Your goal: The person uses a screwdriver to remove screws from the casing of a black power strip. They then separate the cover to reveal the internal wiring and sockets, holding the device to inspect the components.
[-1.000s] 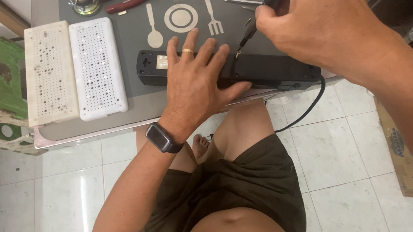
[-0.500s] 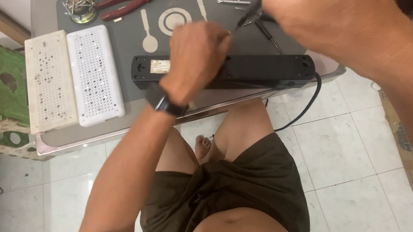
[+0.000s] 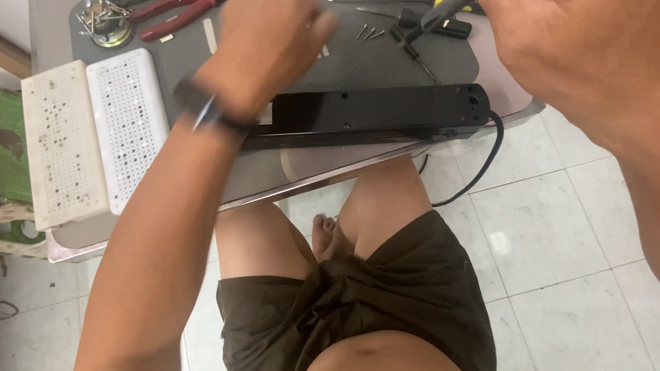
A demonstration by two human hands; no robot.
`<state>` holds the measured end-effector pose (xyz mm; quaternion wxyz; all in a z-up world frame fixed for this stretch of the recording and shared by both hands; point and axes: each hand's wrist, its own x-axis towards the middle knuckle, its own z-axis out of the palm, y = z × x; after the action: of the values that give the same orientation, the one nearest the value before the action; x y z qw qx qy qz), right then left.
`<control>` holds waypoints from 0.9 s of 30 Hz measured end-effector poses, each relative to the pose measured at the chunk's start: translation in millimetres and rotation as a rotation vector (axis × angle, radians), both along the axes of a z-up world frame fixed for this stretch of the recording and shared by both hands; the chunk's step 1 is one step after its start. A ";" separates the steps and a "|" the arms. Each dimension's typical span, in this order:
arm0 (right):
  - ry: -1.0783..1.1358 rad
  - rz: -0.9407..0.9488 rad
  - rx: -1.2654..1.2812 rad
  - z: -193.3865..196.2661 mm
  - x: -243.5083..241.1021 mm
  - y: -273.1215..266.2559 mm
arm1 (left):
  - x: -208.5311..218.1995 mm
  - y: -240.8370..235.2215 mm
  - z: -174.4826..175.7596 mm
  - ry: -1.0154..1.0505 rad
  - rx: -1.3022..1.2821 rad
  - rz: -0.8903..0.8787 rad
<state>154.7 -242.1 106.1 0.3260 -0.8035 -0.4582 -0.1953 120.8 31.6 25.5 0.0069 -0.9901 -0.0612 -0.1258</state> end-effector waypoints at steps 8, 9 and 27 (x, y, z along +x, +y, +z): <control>-0.146 0.118 -0.133 -14.2 -13.8 12.9 | -92.4 -18.0 47.9 0.542 -0.365 0.118; -0.151 0.123 -0.135 -13.8 -18.4 17.5 | -92.2 -18.1 52.0 0.537 -0.369 0.122; -0.208 0.201 -0.186 -17.7 -33.5 44.3 | -94.5 -12.2 22.6 0.515 -0.324 0.028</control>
<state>121.2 -197.8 88.4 0.2190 -0.7557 -0.5837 -0.2005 26.3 19.4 48.1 -0.1340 -0.9768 -0.0903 0.1408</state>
